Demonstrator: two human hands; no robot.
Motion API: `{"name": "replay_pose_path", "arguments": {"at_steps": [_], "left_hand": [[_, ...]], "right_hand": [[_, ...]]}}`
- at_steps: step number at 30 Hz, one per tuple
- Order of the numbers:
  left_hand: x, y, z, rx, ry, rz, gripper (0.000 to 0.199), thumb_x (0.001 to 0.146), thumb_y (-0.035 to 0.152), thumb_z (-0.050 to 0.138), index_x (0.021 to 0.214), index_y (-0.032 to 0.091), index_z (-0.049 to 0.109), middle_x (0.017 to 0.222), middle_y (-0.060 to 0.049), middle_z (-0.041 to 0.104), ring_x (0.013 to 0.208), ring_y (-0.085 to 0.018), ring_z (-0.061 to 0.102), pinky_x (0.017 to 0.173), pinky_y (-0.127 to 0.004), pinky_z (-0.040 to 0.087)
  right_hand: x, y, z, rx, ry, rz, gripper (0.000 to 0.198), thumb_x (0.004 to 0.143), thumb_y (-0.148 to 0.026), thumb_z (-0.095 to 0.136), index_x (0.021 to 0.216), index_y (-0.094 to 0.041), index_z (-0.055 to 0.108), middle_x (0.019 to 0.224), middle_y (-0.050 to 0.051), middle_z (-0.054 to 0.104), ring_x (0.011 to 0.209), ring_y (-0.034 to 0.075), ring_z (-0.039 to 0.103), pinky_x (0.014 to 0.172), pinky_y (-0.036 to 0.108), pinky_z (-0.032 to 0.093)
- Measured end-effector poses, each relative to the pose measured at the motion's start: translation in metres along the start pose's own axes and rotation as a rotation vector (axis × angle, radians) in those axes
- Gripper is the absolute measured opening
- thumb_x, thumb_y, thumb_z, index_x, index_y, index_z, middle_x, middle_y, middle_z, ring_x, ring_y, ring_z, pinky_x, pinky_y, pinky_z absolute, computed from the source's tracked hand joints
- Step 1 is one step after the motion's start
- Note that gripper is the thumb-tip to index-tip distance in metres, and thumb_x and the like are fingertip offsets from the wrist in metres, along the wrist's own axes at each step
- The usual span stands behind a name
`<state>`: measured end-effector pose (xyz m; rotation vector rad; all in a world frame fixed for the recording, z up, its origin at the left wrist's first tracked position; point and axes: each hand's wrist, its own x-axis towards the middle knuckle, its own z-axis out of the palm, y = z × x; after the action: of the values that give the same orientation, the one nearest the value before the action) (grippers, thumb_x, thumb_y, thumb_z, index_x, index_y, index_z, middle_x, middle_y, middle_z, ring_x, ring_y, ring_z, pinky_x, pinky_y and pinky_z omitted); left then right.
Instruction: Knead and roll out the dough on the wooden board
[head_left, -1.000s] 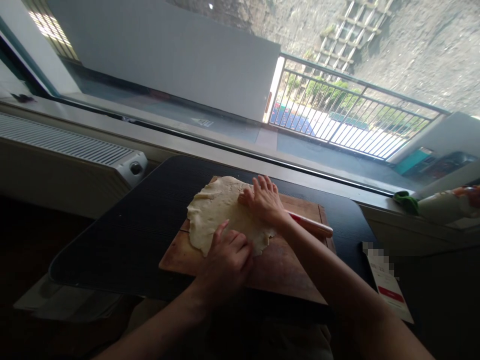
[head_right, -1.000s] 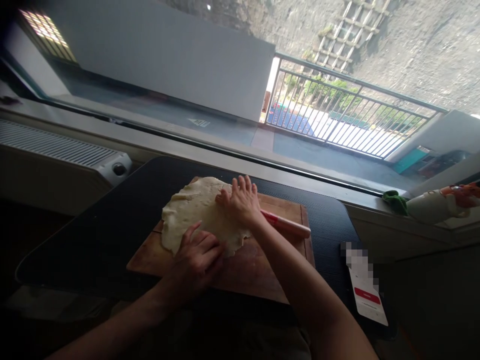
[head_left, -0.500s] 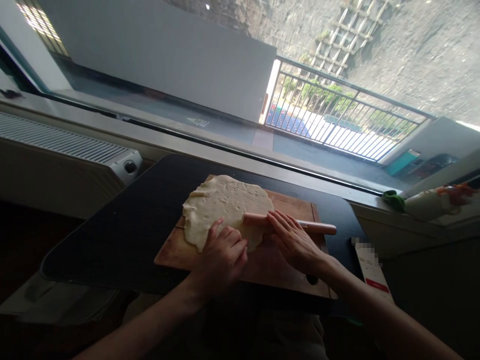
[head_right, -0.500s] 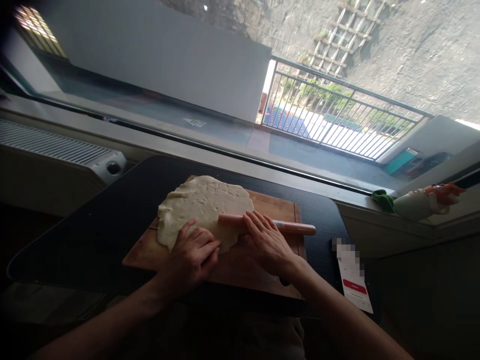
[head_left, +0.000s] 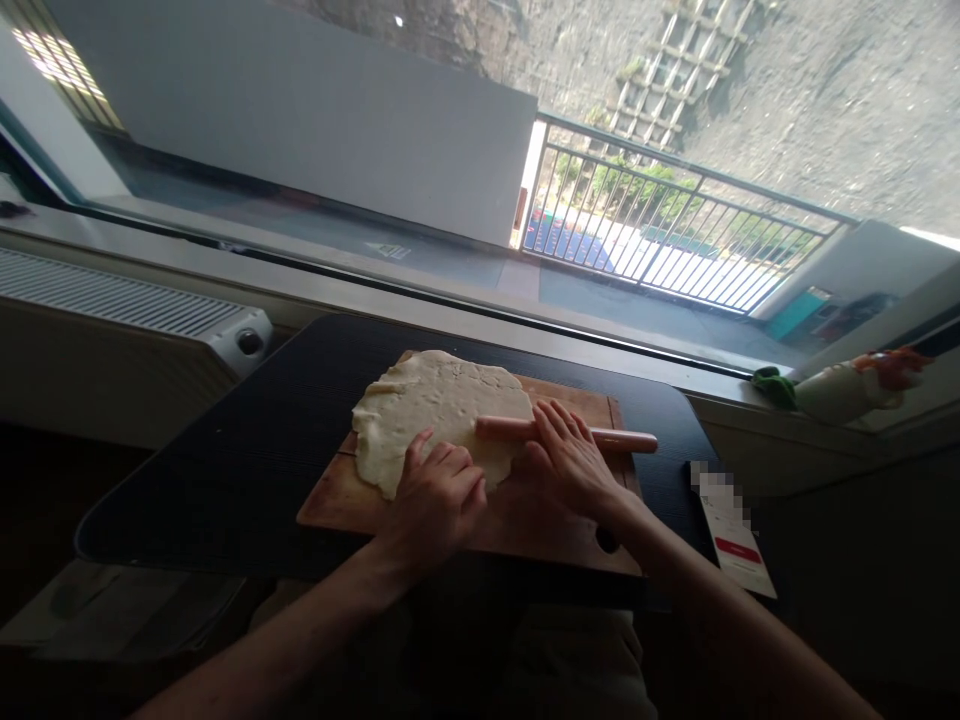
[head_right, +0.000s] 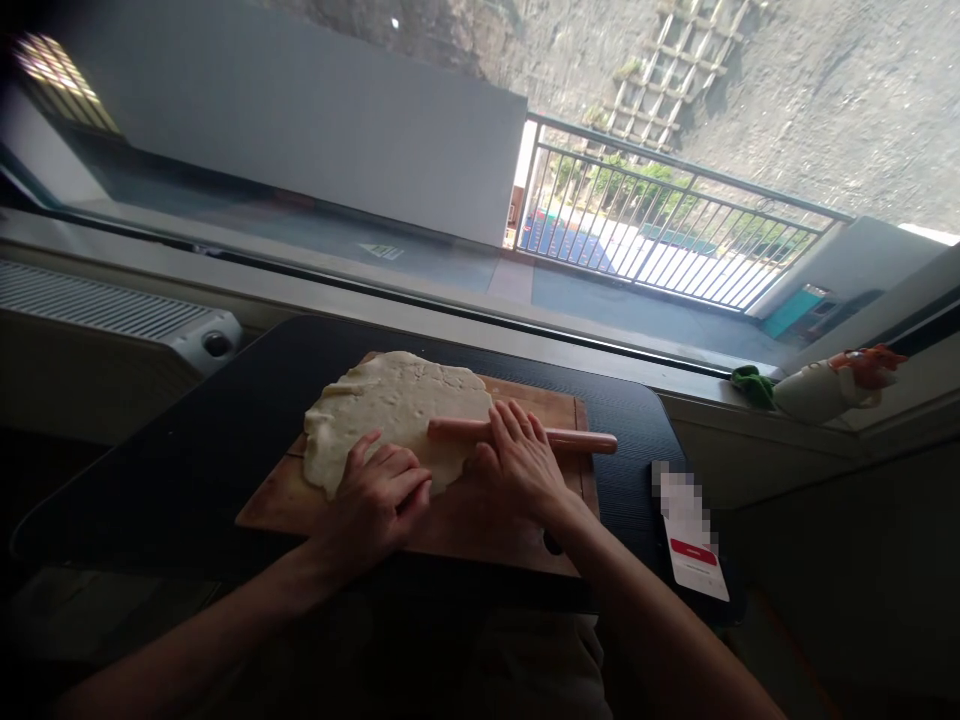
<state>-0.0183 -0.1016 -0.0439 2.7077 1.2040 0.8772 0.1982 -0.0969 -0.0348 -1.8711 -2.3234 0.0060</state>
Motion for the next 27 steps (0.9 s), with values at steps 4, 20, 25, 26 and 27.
{"name": "replay_pose_path", "arguments": {"at_steps": [4, 20, 25, 26, 27], "left_hand": [[0.018, 0.014, 0.009, 0.013, -0.047, -0.047, 0.014, 0.086, 0.027, 0.052, 0.091, 0.02, 0.063, 0.088, -0.004, 0.062, 0.091, -0.021, 0.055, 0.101, -0.048, 0.027], [0.065, 0.029, 0.001, 0.228, -0.455, -0.163, 0.017, 0.075, 0.024, 0.052, 0.09, 0.017, 0.055, 0.093, -0.01, 0.066, 0.09, -0.028, 0.06, 0.077, -0.042, 0.038], [0.063, 0.028, 0.01, 0.194, -0.334, -0.121, 0.02, 0.071, 0.015, 0.05, 0.09, 0.019, 0.054, 0.086, -0.006, 0.066, 0.085, -0.023, 0.061, 0.08, -0.039, 0.038], [0.063, 0.025, 0.01, 0.145, -0.327, -0.117, 0.021, 0.071, 0.014, 0.049, 0.091, 0.019, 0.054, 0.083, -0.004, 0.065, 0.081, -0.021, 0.061, 0.08, -0.038, 0.039], [0.063, 0.02, 0.009, 0.079, -0.325, -0.115, 0.023, 0.072, 0.014, 0.048, 0.093, 0.02, 0.054, 0.08, -0.002, 0.065, 0.076, -0.019, 0.061, 0.078, -0.035, 0.04]], "right_hand": [[0.052, 0.012, -0.009, 0.053, -0.027, 0.128, 0.051, 0.096, -0.047, 0.028, 0.135, -0.018, 0.044, 0.148, 0.011, 0.032, 0.136, 0.026, 0.026, 0.108, 0.043, 0.023], [-0.006, 0.064, -0.013, 0.113, 0.066, 0.168, 0.026, 0.09, -0.034, 0.049, 0.106, -0.018, 0.061, 0.107, 0.009, 0.059, 0.102, 0.021, 0.053, 0.088, 0.029, 0.037], [-0.007, 0.062, -0.01, 0.095, 0.071, 0.18, 0.026, 0.089, -0.033, 0.047, 0.107, -0.019, 0.061, 0.107, 0.01, 0.059, 0.102, 0.022, 0.052, 0.089, 0.031, 0.037], [-0.007, 0.061, -0.01, 0.092, 0.074, 0.184, 0.027, 0.089, -0.033, 0.047, 0.107, -0.019, 0.061, 0.107, 0.01, 0.059, 0.102, 0.023, 0.052, 0.089, 0.032, 0.037], [-0.008, 0.061, -0.01, 0.091, 0.079, 0.185, 0.027, 0.089, -0.033, 0.047, 0.108, -0.019, 0.06, 0.108, 0.01, 0.058, 0.102, 0.023, 0.052, 0.089, 0.032, 0.037]]}}
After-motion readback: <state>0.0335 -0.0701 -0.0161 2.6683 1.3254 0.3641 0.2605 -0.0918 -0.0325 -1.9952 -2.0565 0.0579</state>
